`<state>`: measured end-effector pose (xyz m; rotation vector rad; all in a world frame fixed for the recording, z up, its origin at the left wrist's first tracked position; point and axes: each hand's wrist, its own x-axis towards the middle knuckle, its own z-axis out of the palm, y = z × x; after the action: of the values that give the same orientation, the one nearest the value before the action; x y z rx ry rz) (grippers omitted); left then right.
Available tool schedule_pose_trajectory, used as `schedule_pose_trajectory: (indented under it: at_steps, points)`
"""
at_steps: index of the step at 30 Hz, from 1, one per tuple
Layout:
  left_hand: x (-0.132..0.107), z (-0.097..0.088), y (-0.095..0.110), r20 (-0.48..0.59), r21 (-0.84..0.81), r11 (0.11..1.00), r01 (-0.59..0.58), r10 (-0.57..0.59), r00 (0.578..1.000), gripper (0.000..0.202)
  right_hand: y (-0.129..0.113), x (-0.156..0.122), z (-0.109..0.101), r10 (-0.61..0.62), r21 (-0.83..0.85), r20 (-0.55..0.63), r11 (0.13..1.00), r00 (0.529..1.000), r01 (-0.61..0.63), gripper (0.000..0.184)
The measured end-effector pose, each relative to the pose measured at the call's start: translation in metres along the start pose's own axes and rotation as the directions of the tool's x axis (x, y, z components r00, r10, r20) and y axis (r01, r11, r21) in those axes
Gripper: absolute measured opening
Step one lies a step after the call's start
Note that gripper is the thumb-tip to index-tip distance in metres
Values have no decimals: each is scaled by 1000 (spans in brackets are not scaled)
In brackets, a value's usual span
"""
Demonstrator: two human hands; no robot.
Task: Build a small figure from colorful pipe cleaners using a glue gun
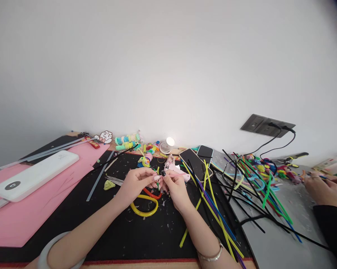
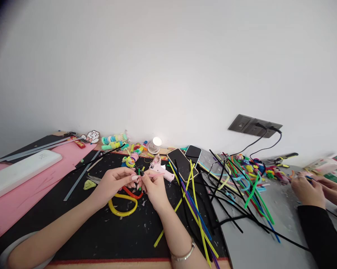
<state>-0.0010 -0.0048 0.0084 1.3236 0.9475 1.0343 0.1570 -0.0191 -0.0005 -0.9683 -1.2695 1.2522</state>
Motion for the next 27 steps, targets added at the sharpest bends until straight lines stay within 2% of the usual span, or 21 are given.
schedule_pose_trajectory:
  at_steps: [3,6,10,14,18,20,23,25,27]
  points:
    - [0,1,-2,-28,-65,998,18,-20,999,28,0,-1,2,-3,-5,26,1000,1000,3,39]
    - [0,0,-3,6,-83,996,38,-38,999,29,2,0,1,-4,-22,42,1000,999,5,37]
    - [1,-5,-1,93,93,995,-47,39,995,28,4,0,-4,-50,-120,53,991,997,56,42]
    - [-3,-7,3,208,339,931,-135,65,976,23,4,-1,-8,-103,-275,72,954,992,119,48]
    - [-7,-3,4,370,440,880,-177,2,929,23,0,-2,-7,-97,-394,230,901,968,184,49]
    - [-7,-2,3,357,405,902,-149,-5,934,22,0,-2,-8,-92,-394,226,902,970,178,49]
    - [-4,-2,1,231,273,961,-40,-25,973,11,2,1,-10,-123,-284,32,950,992,127,49]
    - [-2,-3,0,167,171,985,14,-43,985,22,3,3,-11,-108,-168,-50,981,993,98,47]
    - [0,-4,-2,128,87,996,33,-44,991,30,2,4,-9,-76,-86,-58,994,995,71,44]
